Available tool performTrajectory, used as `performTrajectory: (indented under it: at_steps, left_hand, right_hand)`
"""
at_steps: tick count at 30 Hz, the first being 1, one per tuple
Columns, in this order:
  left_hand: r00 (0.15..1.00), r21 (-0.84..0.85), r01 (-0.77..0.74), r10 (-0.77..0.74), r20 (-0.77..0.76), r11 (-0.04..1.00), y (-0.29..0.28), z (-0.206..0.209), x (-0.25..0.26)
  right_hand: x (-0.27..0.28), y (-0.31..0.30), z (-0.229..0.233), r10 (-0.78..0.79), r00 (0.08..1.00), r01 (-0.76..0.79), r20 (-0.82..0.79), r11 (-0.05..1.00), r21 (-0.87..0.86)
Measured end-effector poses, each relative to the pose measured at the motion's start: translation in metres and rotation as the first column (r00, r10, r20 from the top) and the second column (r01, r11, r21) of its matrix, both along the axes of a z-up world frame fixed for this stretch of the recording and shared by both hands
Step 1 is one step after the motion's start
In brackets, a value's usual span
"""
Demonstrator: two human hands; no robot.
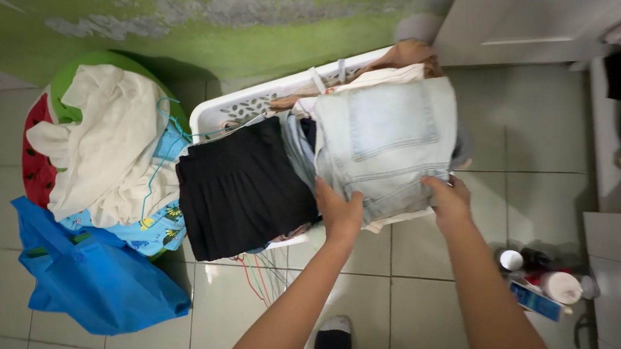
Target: The person wipes the inside of a white closet shelf with a yellow cloth. Then, the person picks up folded clothes from a laundry basket and places them into the closet shelf.
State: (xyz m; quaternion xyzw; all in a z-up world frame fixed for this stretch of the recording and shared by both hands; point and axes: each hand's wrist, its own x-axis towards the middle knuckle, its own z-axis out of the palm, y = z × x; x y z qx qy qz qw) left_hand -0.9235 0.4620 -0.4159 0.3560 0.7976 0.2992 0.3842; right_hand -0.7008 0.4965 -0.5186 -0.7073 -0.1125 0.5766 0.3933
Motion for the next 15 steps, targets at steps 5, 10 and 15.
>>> performTrajectory:
  at_steps: [5, 10, 15]
  left_hand:
    - [0.989, -0.005, 0.142, -0.142, -0.044, 0.990, -0.009, 0.046, 0.043]
    - [0.962, 0.047, 0.219, -0.224, 0.157, 0.975, -0.030, 0.107, 0.101]
    - [0.893, 0.186, 0.315, -0.357, 0.273, 0.931, -0.047, 0.170, 0.181]
  right_hand:
    - [0.005, -0.012, 0.027, 0.121, 0.900, -0.139, 0.418, 0.990, 0.013]
    - [0.038, -0.050, 0.126, 0.121, 0.930, -0.188, 0.346, 0.968, 0.168]
    - [0.111, -0.103, 0.242, 0.007, 0.933, -0.108, 0.360, 0.959, 0.261]
